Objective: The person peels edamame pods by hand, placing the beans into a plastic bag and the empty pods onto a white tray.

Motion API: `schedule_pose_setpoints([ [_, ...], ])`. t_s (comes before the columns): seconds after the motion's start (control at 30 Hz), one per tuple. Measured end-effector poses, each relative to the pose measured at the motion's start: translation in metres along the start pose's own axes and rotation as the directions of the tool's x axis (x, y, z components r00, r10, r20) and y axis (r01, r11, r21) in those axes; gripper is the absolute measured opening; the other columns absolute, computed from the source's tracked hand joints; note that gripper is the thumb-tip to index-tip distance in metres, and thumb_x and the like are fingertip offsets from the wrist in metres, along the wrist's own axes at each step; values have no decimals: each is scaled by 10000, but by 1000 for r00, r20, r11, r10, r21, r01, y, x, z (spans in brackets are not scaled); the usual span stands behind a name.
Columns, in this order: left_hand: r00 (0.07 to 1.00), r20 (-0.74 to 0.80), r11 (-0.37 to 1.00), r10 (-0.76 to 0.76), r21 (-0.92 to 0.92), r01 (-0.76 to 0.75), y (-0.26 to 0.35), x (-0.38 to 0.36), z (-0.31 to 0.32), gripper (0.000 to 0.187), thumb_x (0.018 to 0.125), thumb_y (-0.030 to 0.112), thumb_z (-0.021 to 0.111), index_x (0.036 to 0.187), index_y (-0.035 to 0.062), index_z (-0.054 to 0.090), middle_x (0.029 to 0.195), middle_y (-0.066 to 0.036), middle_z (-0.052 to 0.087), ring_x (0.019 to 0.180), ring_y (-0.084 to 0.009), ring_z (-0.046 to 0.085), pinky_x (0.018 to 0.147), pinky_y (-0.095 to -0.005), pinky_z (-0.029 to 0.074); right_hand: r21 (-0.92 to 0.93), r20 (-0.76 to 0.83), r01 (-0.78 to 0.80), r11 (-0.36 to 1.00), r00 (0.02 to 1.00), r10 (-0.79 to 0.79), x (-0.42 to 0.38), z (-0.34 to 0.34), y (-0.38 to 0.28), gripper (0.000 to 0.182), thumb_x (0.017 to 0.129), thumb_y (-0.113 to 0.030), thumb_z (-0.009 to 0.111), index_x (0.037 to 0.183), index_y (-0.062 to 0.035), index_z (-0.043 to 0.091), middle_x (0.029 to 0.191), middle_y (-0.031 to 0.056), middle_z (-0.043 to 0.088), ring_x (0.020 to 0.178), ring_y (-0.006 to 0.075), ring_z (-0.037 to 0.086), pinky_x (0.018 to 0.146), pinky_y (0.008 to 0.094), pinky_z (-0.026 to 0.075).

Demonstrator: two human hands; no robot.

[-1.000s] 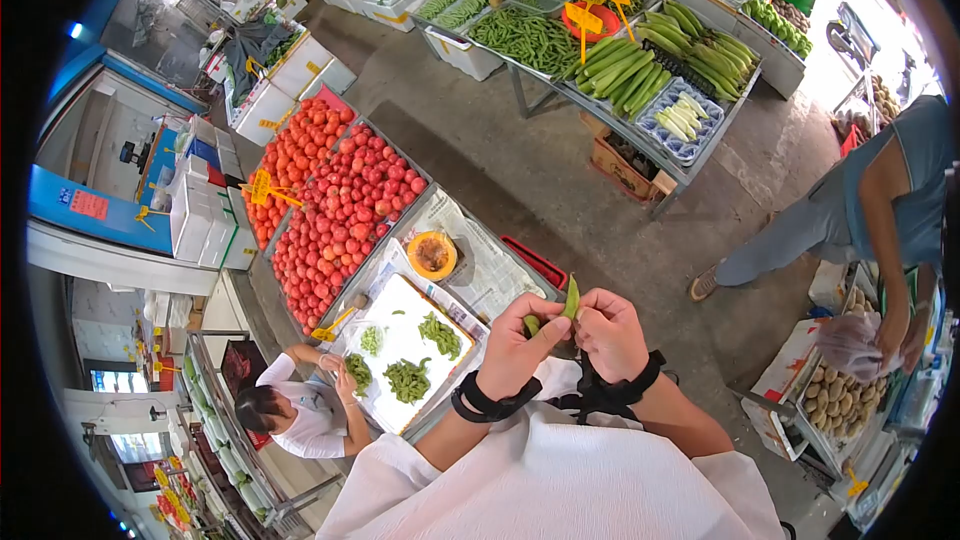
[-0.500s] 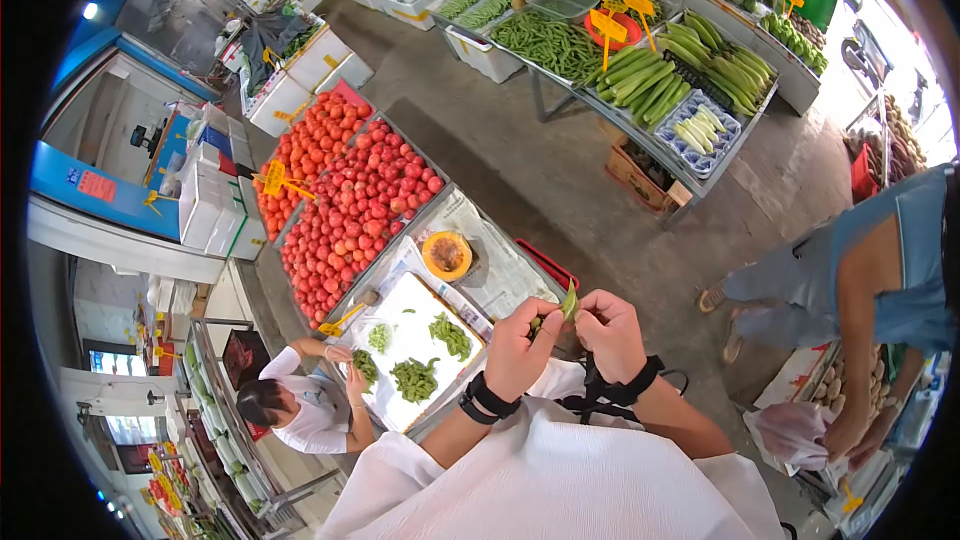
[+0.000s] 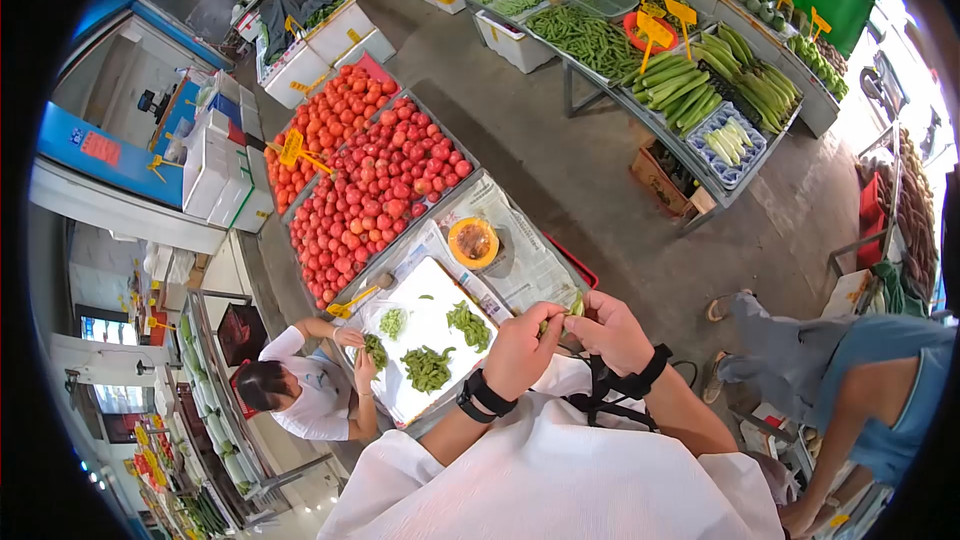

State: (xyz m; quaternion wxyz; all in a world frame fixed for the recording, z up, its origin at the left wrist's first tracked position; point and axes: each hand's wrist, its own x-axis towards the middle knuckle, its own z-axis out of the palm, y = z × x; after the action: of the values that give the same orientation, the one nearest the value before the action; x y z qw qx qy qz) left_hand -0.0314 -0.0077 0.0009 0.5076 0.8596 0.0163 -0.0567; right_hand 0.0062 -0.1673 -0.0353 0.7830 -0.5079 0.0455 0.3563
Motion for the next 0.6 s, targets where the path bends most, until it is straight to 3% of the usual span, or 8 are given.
schedule_pose_setpoints([
  [0.17,985,2,950,175,263,-169,-29,-13,-17,134,858,108,598,974,40,589,825,-146,641,681,-311,636,563,-344,492,-35,-22,-83,996,996,82,17,24,26,87,831,-17,554,918,-26,557,721,-13,547,541,27,434,446,184,321],
  [0.3,977,5,925,212,323,-202,-50,-25,-41,144,842,121,614,969,57,589,792,-117,644,660,-289,638,545,-357,489,-79,-41,-136,988,990,133,22,49,36,78,834,-22,534,908,-6,552,703,-6,531,539,37,436,445,182,323],
  [0.4,987,3,952,160,264,-155,-60,-31,-59,143,841,130,618,967,65,594,751,-106,641,634,-284,634,538,-356,488,-59,-3,-200,978,980,200,22,71,30,74,862,-30,524,921,0,558,708,-5,528,535,33,434,443,169,311],
  [0.5,997,8,978,81,190,-81,-67,-33,-70,141,844,140,619,964,67,606,731,-112,641,621,-291,629,535,-353,488,135,88,-272,953,961,261,24,73,33,71,893,-60,560,938,-5,566,717,-1,535,531,33,427,444,165,300],
  [0.6,998,34,988,47,143,-51,-61,-28,-75,136,845,133,617,967,73,619,730,-109,645,607,-270,633,542,-328,487,207,132,-279,938,958,255,31,64,38,98,905,-116,594,923,-24,566,730,22,556,475,12,386,408,160,265],
])
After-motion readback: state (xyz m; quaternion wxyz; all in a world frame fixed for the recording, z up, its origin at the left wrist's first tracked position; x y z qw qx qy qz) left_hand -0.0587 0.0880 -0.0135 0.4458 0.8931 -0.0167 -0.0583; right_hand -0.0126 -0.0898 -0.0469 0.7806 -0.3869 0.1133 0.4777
